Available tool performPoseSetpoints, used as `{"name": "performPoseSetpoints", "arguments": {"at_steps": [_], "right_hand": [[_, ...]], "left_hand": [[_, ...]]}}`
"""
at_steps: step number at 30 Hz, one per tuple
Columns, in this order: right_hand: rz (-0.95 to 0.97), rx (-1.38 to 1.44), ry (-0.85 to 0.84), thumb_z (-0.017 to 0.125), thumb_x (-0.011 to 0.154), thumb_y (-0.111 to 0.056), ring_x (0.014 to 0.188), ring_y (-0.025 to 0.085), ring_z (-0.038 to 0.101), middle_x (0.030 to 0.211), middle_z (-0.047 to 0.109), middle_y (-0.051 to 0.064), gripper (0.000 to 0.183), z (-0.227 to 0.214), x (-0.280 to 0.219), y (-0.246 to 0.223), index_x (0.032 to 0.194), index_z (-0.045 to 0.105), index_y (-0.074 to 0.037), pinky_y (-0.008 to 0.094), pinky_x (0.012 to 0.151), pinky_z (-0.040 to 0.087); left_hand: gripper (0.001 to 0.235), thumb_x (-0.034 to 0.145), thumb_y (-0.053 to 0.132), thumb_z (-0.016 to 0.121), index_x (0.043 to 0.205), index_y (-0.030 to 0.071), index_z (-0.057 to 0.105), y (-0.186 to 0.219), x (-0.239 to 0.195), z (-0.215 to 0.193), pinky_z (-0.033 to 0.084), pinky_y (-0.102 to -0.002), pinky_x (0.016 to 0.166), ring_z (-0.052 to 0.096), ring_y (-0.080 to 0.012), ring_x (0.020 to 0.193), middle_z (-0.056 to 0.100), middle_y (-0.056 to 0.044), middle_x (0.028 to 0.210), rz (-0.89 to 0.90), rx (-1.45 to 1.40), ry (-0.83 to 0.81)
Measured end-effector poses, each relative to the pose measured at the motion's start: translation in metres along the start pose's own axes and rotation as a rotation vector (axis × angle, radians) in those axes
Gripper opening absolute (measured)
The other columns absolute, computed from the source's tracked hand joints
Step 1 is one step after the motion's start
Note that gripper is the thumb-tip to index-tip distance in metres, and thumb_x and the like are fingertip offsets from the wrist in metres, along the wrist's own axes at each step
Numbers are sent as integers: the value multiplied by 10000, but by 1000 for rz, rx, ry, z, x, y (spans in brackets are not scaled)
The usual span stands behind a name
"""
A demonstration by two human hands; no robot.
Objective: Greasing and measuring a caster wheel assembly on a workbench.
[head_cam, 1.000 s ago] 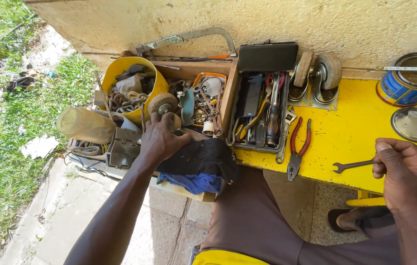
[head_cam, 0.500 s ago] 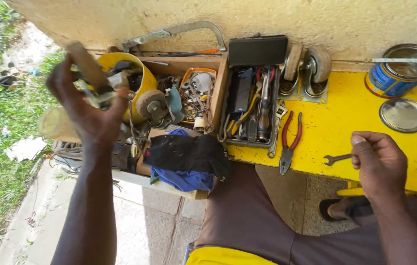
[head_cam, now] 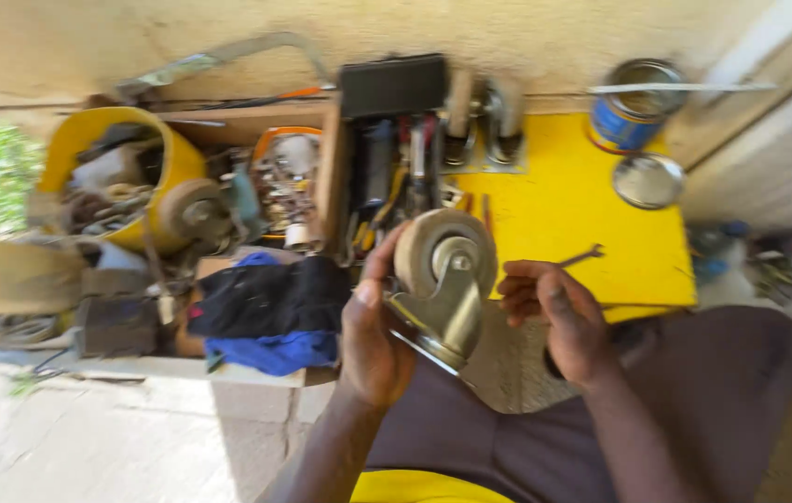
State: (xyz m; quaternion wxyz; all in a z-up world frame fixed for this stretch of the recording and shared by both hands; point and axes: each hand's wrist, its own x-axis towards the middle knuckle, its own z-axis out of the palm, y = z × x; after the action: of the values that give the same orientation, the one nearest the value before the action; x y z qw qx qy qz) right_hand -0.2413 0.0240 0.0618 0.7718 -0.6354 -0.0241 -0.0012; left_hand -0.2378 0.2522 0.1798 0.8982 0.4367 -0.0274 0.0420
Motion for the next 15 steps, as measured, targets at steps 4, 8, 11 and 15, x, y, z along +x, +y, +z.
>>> {"name": "performPoseSetpoints", "arguments": {"at_steps": [4,8,11,15], "right_hand": [[69,143,65,408,1121,-578,915,285,714,1083,734,227,745,-33,-10,25,1417,623,71,449,754,659],[73,192,172,577,1098,-417,804,325,760,973,767,260,534,-42,-13,22,1331,702,46,475,701,677],[186,174,300,679,1040,-410,702,244,667,867,701,160,419,-27,-15,-19,1207,753,-32,399,662,640],[216,220,369,695,999,-537,845,297,699,976,735,179,482,-63,-10,2,1188,733,-95,476,760,618]], "left_hand": [[871,896,530,586,1596,16,522,-63,6,12,558,-520,1055,626,-361,1250,624,-239,1438,-297,-223,16],[834,926,541,557,1596,44,535,-108,13,14,538,-513,1099,630,-349,1254,646,-220,1407,-454,-240,40],[908,945,630,535,1633,40,472,-131,20,10,478,-551,1130,564,-396,1263,593,-257,1410,-446,-132,-95],[877,1039,674,402,1652,49,450,-136,27,10,414,-502,1137,491,-354,1311,547,-203,1444,-423,88,-247]]}}
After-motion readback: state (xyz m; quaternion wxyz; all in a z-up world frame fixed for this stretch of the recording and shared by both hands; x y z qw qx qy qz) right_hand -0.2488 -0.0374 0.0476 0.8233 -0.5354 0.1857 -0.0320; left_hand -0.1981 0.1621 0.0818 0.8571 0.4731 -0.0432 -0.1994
